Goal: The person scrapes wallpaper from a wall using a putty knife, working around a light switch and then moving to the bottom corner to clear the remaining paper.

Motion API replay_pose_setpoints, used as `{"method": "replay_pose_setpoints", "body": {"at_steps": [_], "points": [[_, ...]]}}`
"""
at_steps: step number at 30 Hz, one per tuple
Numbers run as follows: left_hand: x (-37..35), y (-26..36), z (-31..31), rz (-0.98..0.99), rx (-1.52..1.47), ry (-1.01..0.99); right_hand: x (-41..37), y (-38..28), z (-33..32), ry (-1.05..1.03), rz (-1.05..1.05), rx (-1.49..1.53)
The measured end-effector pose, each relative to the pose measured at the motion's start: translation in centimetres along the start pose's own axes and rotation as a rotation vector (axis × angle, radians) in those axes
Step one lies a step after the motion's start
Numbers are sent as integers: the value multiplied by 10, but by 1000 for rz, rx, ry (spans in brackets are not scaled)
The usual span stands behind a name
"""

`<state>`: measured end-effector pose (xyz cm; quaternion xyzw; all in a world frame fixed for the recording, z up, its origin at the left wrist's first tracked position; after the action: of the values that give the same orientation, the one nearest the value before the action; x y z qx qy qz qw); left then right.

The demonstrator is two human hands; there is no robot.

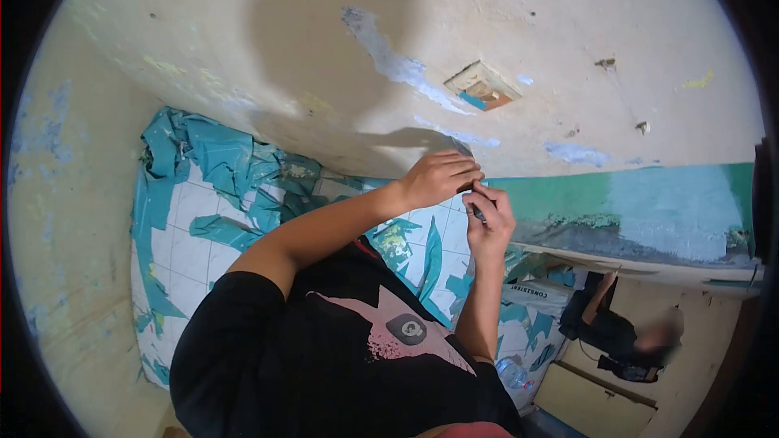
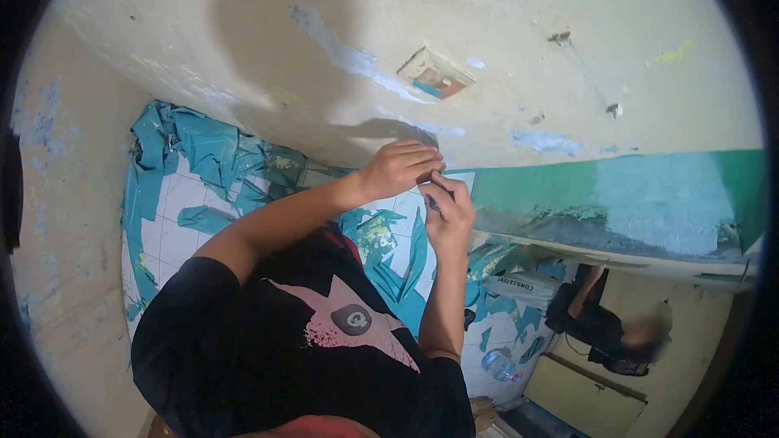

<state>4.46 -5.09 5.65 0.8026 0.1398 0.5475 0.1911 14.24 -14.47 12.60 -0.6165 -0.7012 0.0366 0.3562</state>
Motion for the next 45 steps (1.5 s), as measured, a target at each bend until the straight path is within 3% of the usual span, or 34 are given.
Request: {"method": "replay_pose_setpoints", "body": {"at_steps": [5, 7, 10, 11, 14, 15, 18, 20, 22, 25, 30, 32, 36, 38, 40, 42, 45], "points": [[10, 8, -1, 49, 21, 87, 4, -8, -10, 45, -20, -21], [10, 1, 4, -65, -40, -113, 11, 0, -10, -3, 57, -23], [5, 1, 5, -103, -65, -106, 7, 1, -11, -57, 50, -47], [8, 7, 2, 15, -18, 80, 4, -5, -11, -6, -19, -76], [17, 14, -5, 29, -5, 170, 5, -9, -12, 76, -56, -36], [14, 4, 1, 15, -56, 9, 8, -6, -12, 16, 56, -40], [-2, -5, 17, -135, -113, -146, 2, 13, -6, -78, 64, -54], [7, 11, 10, 65, 30, 196, 5, 2, -10, -36, -31, -96], [14, 11, 8, 68, 16, 243, 0, -6, -13, 87, -47, -35], [5, -6, 18, -84, -79, -96, 0, 14, -6, 20, 70, -30], [-26, -4, 30, -87, 29, -82, -19, 20, 3, -42, 142, 62], [-32, -3, 33, -110, -48, -175, -26, 16, 0, -47, 182, 84], [-19, 21, 10, -82, 18, -152, -46, 25, -5, 93, 214, 160], [-27, 19, 9, -451, 13, -54, -61, 37, -2, 181, 236, 219], [-45, 12, 22, -504, 75, 14, -79, 54, 5, 301, 354, 449], [-85, -17, 56, -1076, -656, -21, -94, 66, 14, 310, 354, 466], [-81, -10, 53, -1112, -943, -143, -118, 84, 42, 200, 503, 748]]}}
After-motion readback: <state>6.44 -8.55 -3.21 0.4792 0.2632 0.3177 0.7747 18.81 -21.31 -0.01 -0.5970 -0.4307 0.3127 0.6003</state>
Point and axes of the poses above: each hand's wrist, its own x-axis towards the middle knuckle, its own z-axis out of the palm, y = z × x, the point moved 3 cm from there along x, towards the middle knuckle, and after that the axes turned 2 degrees about -y, right-handed, at the moved point
